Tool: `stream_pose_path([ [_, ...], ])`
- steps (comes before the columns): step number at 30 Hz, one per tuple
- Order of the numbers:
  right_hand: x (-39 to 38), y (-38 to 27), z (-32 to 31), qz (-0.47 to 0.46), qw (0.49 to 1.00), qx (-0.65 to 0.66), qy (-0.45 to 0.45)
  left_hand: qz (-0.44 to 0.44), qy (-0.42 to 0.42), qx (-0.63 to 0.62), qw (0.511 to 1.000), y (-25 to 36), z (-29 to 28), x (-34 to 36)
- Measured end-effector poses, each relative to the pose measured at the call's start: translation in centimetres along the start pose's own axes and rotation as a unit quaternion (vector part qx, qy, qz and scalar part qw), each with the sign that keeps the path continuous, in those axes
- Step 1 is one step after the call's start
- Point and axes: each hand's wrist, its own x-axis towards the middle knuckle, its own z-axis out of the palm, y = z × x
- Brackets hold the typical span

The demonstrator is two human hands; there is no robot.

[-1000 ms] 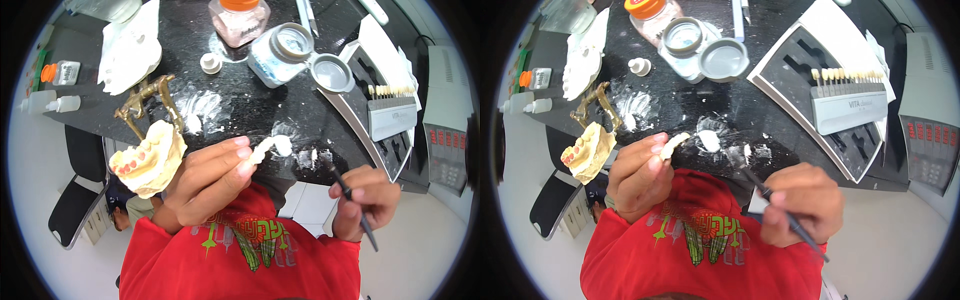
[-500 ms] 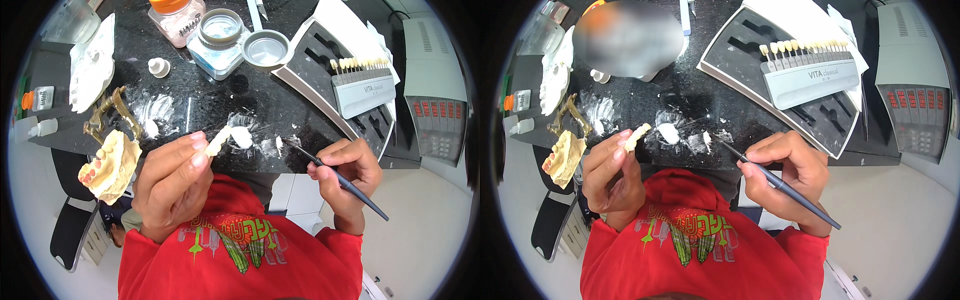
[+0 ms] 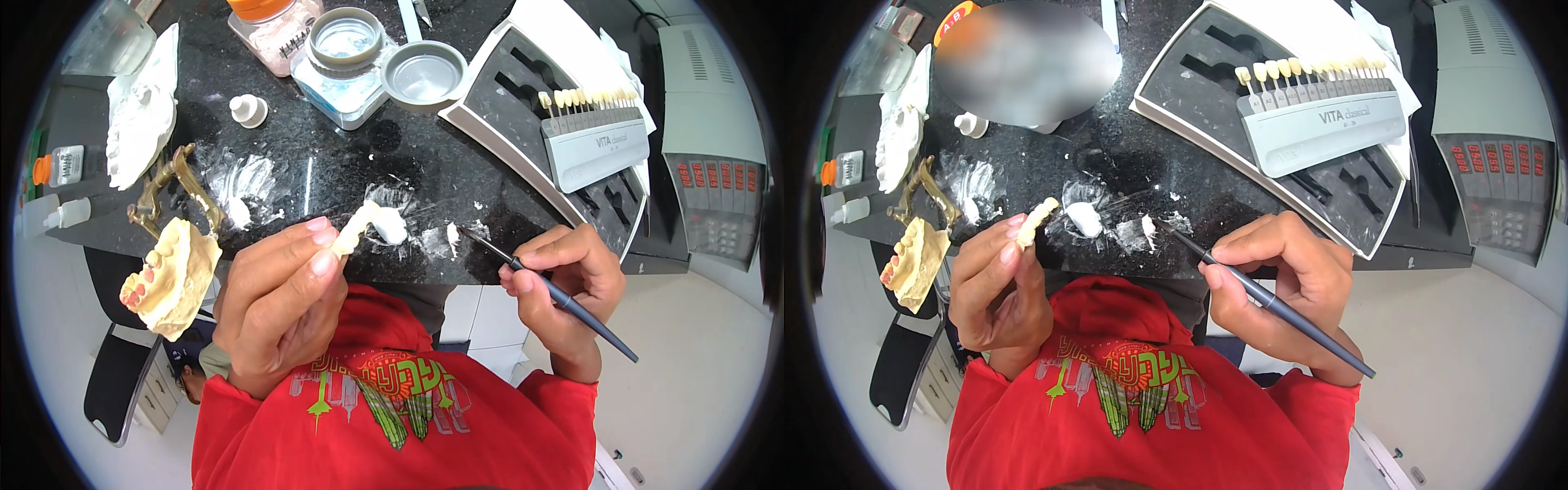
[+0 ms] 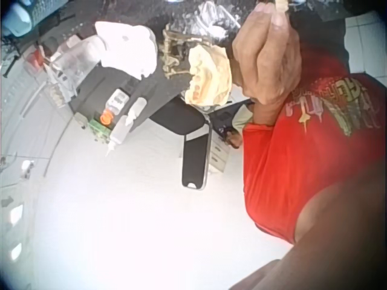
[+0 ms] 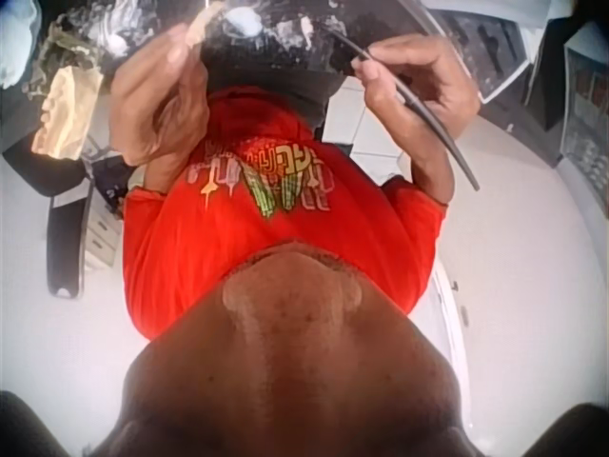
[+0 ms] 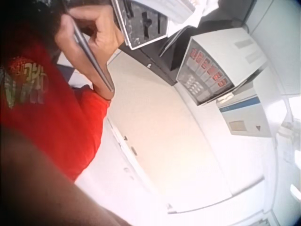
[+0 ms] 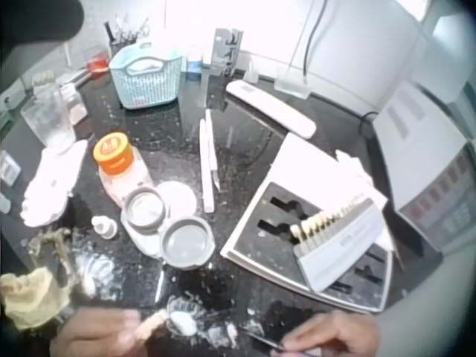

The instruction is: The person uses a small tool to scrape a dental model in an articulator and then applies a white paste with a brush to a dental framework. They wipe the brush with a paper towel and continue applying the paste to the framework one part at a time.

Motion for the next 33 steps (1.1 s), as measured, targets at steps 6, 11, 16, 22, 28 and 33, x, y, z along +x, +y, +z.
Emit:
stream_pose_path([
  [6, 0.3, -0.1, -0.3, -0.023, 0.999, -0.019, -0.035, 0.015, 0.013, 0.003, 1.0, -0.3, 0.3, 0.0],
  [11, -0.4, -0.2, 0.2, -0.029, 0.994, 0.107, -0.001, 0.015, 0.016, -0.011, 1.0, -0.4, 0.2, 0.0],
  [16, 0.7, 0.0, 1.7, -0.221, 0.97, 0.082, -0.057, -0.01, -0.011, 0.0, 1.0, 0.0, -0.1, -0.1],
  [22, 1.2, 0.7, 4.4, -0.3, 0.95, 0.069, -0.051, -0.015, -0.022, -0.003, 1.0, 0.0, -0.4, 0.1],
  [28, 1.4, 0.3, 4.7, -0.31, 0.95, -0.008, -0.041, -0.008, -0.033, -0.023, 0.999, -0.2, -0.5, 0.1],
  [33, 1.4, 0.3, 4.7, -0.311, 0.949, -0.01, -0.044, -0.005, -0.041, -0.028, 0.999, -0.2, -0.7, 0.2],
])
